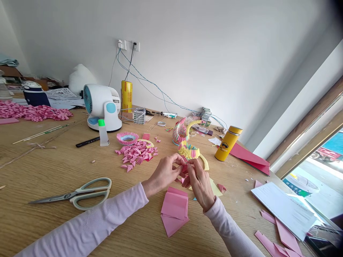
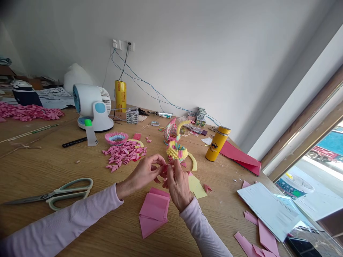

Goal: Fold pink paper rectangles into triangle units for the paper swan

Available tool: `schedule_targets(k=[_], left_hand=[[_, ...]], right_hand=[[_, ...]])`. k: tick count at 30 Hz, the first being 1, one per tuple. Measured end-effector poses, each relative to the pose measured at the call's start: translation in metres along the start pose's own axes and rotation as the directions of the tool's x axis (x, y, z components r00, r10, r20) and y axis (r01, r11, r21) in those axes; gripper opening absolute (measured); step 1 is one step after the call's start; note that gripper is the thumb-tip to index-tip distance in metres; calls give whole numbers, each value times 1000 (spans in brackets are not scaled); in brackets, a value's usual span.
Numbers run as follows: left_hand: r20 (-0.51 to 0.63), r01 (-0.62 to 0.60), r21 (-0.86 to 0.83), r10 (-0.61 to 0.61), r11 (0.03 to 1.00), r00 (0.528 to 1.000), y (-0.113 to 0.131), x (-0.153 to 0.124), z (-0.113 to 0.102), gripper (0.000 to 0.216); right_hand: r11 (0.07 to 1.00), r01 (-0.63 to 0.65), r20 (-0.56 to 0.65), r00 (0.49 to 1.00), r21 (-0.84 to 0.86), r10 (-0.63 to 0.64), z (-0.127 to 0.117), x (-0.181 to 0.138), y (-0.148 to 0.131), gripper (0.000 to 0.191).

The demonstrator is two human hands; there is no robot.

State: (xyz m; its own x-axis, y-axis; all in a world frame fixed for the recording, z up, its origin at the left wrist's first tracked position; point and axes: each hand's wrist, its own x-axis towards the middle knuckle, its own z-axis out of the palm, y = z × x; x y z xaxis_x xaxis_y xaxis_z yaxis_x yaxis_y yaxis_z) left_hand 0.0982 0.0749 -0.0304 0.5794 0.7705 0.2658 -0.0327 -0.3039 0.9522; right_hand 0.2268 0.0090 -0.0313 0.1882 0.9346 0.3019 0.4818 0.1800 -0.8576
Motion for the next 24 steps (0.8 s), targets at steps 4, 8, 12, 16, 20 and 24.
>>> schedule_targets(k=[4,8,12,16,20,24], left_hand=[[1,8,-7,-8,1000,1000,1,-1,0,26],[3,9,-19,-9,1000,1000,3,-1,0,23],[11,-22,27,22,999,1000,4,-1,0,19],[32,-37,50,35,998,999,8,-4,0,21],[59,1,-25,0,1000,998,10,-4,0,28],[71,39,-84,-33,996,997,7,0,-1,34]], right_hand=[[1000,13,-6,1000,-16,-14,0,0,1,15],[999,29,-10,1000,-30,-30,0,0,3,16],[999,39,-13,999,-29,-39,0,0,3,17],[999,45,-33,998,-30,-46,-1,0,1,17],[999,39,-48,998,-21,-40,-1,-2,0,16],[998,56,-34,998,-15,-57,-1,-2,0,18]])
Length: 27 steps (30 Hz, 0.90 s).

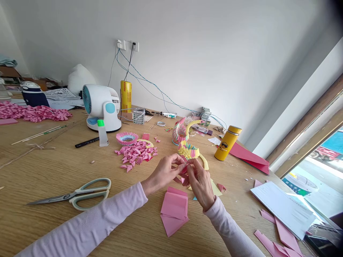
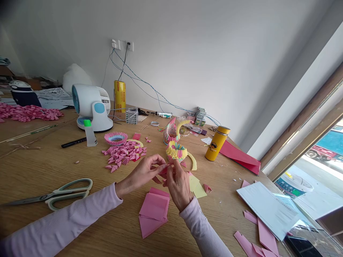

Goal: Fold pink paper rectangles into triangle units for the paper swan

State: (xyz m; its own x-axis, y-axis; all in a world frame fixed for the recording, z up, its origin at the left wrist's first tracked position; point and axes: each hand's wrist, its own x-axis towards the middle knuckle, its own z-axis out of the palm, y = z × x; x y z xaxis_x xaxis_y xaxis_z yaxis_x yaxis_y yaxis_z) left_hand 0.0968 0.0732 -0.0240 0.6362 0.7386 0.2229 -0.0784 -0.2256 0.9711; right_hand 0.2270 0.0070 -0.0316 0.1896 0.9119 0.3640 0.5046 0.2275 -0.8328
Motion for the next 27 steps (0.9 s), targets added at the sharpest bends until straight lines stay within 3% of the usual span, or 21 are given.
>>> schedule_targets(k=[6,12,17,21,27], left_hand=[[50,15,-95,-11,995,999,-6,5,-7,39],[-25,3,-58,-4,998,1000,-4,6,-10,36],[-78,-51,-47,47,998,996,-3,7,-8,27],[-108,-57,-49,51,997,993,-1,7,-7,21],[-40,16,-140,-22,990,999,11,3,-9,25]], right_hand=[[1000,16,1,1000,-10,-16,0,0,-1,23],[997,0,-27,1000,72,2,1,-1,0,30],[993,61,-52,997,97,-56,3,1,4,28],[980,75,-63,996,187,-64,2,4,11,28],[917,70,-82,996,392,-41,1,9,15,26]])
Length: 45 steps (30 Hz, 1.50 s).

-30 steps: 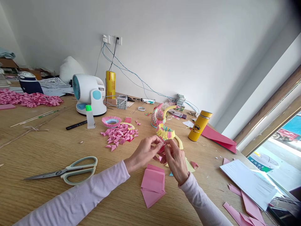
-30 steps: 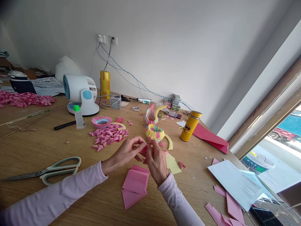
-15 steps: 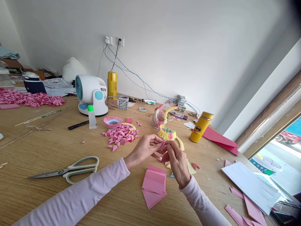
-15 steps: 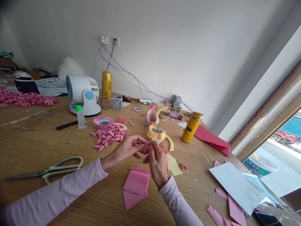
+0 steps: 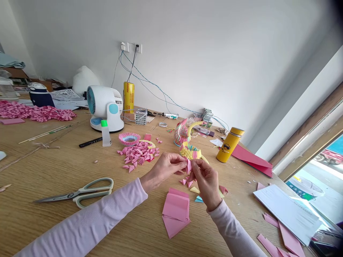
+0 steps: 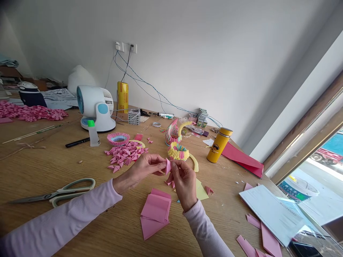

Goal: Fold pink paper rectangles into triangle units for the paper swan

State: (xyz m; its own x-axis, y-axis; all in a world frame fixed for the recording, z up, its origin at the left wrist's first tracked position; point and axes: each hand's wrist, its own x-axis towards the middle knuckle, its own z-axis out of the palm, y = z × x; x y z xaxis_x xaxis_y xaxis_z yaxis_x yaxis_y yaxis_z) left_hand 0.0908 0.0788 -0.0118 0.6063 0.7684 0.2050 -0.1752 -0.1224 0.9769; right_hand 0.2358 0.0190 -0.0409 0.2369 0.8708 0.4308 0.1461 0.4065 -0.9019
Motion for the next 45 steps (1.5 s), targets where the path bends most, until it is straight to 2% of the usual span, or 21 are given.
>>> schedule_targets(k=[5,13,18,22,25,29,33,37,41,45], left_hand=[[109,10,-18,-8,1000,994,12,-4,0,32],[109,-37,-26,40,999,993,5,1,-5,30],[87,-102,37,98,994,991,3,2,-5,30],[64,-121,27,120,992,991,2,0,0,28],[101,-79,-85,88,993,991,0,-1,2,29],[172,-5,-185,38,983,984,-1,-2,3,31],[60,-5,-125,12,992,998,-3,-1,4,30],[-23,-26,-85,24,996,999,-6,-2,7,32],[80,81,-293,-60,953,995,-8,-4,9,28],[158,269,-506,-219,819,963,-7,-4,9,14]], right_hand=[[999,33,-16,999,36,-33,-1,1,-4,22],[998,47,27,999,-36,-46,-4,0,-10,23],[992,89,78,994,-89,-82,-7,0,-12,23],[994,87,95,992,-64,-80,-6,0,-9,23],[996,83,62,995,-23,-81,-3,0,-6,24],[994,86,-13,996,-64,-87,0,0,-4,27],[982,112,-9,993,-152,-115,1,-2,-3,27],[991,83,33,996,-107,-80,2,-3,1,29],[998,51,-42,998,-47,-53,2,-2,4,30],[995,91,-95,991,-50,-96,1,-2,4,28]])
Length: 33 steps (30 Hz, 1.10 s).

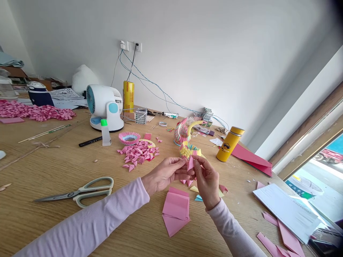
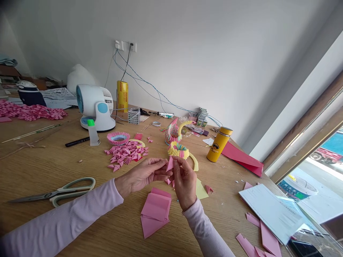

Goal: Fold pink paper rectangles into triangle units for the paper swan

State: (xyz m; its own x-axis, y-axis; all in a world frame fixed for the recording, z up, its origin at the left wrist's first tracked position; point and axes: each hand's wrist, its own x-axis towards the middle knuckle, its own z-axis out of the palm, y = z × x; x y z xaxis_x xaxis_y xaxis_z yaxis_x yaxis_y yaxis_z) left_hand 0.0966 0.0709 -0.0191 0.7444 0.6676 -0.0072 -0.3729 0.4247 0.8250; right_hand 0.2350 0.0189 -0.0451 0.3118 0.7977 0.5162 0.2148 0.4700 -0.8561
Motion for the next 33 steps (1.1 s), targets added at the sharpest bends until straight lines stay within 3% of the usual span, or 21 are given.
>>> schedule_targets(k=[7,12,15,23,29,33], left_hand=[[-29,162,-215,-173,963,985,6,-3,5,11],[85,164,-269,-146,949,986,7,-7,8,18],[93,161,-274,-141,948,986,6,-7,9,20],[100,56,-149,-42,987,994,2,-6,7,9],[73,-101,81,95,992,993,0,-5,11,27],[63,-226,287,218,931,974,1,-7,15,33]], right_hand=[[998,59,-72,996,23,-57,1,-2,-4,27],[995,91,-114,990,34,-86,3,-4,-7,22],[995,102,-127,987,24,-98,4,-5,-9,21],[991,127,-121,985,29,-123,5,-7,-11,17],[993,112,-140,984,-23,-114,5,-8,-9,22],[995,102,-121,987,-1,-102,6,-7,-8,23]])
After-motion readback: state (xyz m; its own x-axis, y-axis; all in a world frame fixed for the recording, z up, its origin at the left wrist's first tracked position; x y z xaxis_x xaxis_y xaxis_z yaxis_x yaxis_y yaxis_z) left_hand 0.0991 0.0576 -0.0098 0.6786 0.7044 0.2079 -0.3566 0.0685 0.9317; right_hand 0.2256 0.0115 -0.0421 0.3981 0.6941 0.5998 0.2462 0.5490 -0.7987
